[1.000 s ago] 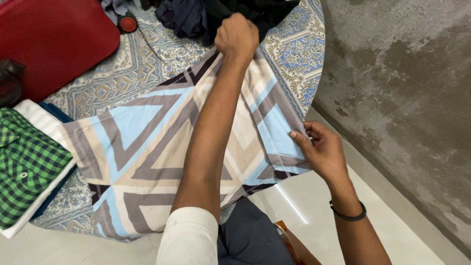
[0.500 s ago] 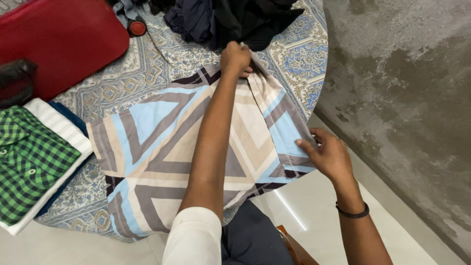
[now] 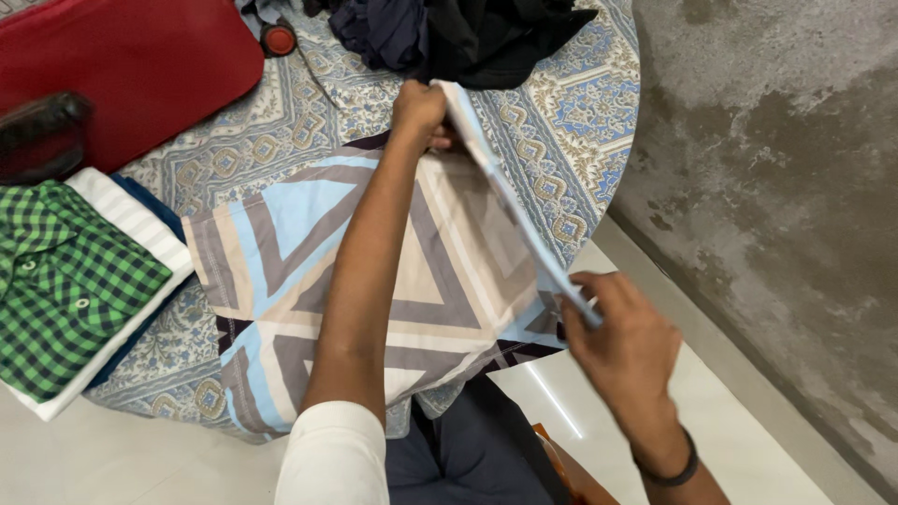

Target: The person folds several clothing items including a pillowcase and shorts on a table before placing them into a red suitcase.

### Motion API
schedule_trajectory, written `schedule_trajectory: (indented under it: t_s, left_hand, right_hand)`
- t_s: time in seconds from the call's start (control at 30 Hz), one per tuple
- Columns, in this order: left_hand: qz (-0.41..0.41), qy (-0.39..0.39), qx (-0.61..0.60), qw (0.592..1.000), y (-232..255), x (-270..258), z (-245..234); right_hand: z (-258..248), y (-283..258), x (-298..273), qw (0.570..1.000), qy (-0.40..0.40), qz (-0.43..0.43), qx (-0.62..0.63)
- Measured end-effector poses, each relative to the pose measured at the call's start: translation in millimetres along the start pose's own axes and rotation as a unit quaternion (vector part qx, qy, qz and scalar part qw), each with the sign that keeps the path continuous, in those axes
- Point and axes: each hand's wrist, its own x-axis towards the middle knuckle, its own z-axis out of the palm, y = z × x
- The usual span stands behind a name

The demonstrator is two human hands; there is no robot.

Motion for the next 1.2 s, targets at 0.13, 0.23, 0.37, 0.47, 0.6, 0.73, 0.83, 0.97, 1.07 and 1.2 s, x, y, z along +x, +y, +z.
schedule_trajectory:
  t_s: [0.13, 0.23, 0.37, 0.47, 0.6, 0.73, 0.83, 0.97, 1.07, 1.2]
  left_hand:
    - [-0.003, -0.007, -0.002, 1.0, -17, -10, -16]
    - [-0.003, 0.022, -0.006, 1.0, -22, -24, -24]
    - [0.016, 0.069, 0.073, 0.995, -26, -39, -30]
    - [0.124, 0.168, 0.198, 0.958, -33, -45, -29]
    - [0.178, 0.161, 0.292, 0.926, -33, -63, -32]
    - [0.236, 0.181, 0.359, 0.885, -26, -80, -25]
    - [0.372, 0.154, 0.421, 0.813, -36, -87, -10]
    - [0.432, 0.056, 0.431, 0.79, -48, -98, 10]
    - [0.37, 0.008, 0.46, 0.808, -48, -96, 15]
    - [0.306, -0.025, 0.515, 0.801, -52, -90, 15]
  right_hand:
    - [22, -19, -18, 0.996, 0.005, -0.073, -0.058]
    - [39, -23, -28, 0.989, -0.024, -0.112, -0.095]
    - [56, -19, -42, 0.978, -0.044, -0.161, -0.125]
    - [67, -16, -46, 0.971, -0.055, -0.175, -0.152]
    - [63, -20, -43, 0.96, -0.094, -0.178, -0.197]
    - [37, -32, -28, 0.961, -0.183, -0.168, -0.126]
    - [32, -33, -8, 0.965, -0.155, -0.189, -0.095]
    - [69, -30, 34, 0.971, -0.054, -0.231, -0.017]
    - [109, -29, 53, 0.959, -0.06, -0.259, -0.095]
    - [133, -19, 42, 0.961, -0.099, -0.243, -0.081]
